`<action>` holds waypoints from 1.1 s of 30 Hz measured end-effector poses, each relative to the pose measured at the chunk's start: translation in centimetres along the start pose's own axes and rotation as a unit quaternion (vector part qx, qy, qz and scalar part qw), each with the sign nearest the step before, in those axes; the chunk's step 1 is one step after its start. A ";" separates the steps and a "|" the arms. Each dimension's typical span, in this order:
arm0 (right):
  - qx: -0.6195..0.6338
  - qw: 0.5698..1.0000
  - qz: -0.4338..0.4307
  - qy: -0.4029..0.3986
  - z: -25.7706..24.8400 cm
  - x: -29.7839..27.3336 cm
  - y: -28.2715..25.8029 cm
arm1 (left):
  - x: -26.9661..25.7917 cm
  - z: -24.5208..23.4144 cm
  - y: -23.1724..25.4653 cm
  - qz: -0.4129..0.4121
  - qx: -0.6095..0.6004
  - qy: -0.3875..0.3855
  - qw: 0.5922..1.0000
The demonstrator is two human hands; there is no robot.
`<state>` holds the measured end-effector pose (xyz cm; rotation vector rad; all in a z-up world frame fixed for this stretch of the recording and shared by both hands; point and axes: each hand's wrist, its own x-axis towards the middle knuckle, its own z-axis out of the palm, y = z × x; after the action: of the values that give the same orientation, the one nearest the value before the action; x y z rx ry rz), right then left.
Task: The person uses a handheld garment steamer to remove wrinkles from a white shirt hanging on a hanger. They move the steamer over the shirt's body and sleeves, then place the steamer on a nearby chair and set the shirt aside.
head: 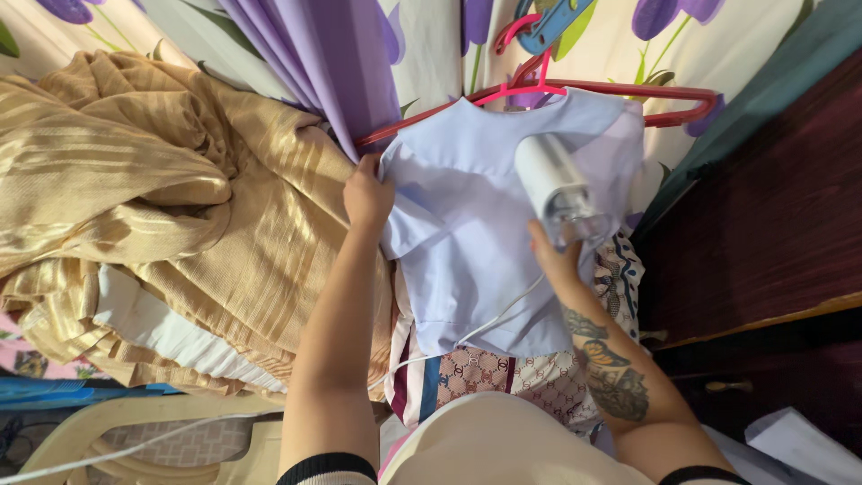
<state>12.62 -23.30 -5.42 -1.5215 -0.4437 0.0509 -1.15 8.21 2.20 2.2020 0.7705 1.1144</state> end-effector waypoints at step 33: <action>-0.246 0.932 0.048 -0.261 17.6 -10.3 2.9 | -12.1 -10.6 -9.4 -0.164 -0.287 0.112 0.937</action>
<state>-1.64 -9.55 -11.08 -2.0263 -0.8521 0.4589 -18.23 8.45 -5.22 1.4226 0.7518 1.2374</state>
